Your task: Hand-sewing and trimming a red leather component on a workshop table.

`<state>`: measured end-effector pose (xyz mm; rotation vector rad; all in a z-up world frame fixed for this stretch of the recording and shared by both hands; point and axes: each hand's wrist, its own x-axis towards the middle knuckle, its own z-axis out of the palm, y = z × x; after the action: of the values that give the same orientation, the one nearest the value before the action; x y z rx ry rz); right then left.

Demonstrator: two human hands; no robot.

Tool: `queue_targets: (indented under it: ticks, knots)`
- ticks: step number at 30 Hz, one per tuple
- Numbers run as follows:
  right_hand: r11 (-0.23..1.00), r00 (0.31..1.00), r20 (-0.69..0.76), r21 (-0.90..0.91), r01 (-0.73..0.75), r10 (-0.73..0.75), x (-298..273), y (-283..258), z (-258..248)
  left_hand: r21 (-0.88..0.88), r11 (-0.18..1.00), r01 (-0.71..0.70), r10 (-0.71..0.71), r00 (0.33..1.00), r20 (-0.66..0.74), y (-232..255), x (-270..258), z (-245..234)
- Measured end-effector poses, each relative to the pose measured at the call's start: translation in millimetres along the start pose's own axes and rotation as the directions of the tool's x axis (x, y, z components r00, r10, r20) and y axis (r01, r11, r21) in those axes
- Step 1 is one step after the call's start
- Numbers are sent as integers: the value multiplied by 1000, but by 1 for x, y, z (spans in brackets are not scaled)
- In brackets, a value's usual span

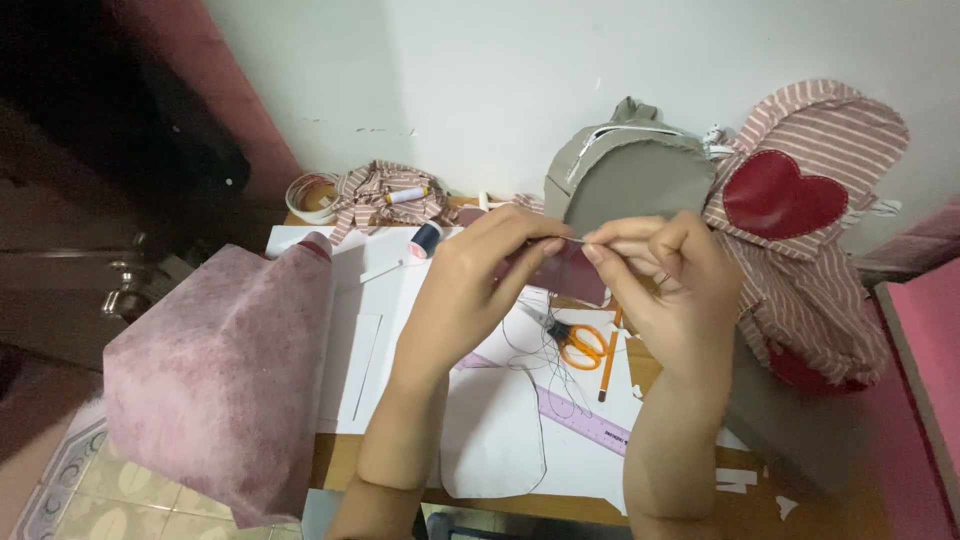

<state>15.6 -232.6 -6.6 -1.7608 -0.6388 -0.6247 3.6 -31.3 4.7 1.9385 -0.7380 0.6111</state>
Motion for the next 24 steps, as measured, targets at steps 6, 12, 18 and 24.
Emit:
queue_targets:
  ticks: [6,12,18,24]
  knots:
    - [975,984,177,214,-54,16,1,22,-11,-50,998,-37,39,998,51,-2,-1,-12]
    - [965,970,241,259,-47,-17,1,32,-16,-75,997,-33,41,993,111,1,-5,-19]
    - [945,967,253,312,-94,12,-1,33,-11,-46,997,-57,62,991,115,-1,-5,-21]
    - [964,973,230,259,-65,4,0,22,-6,-42,998,-56,60,993,102,-2,-6,-22]
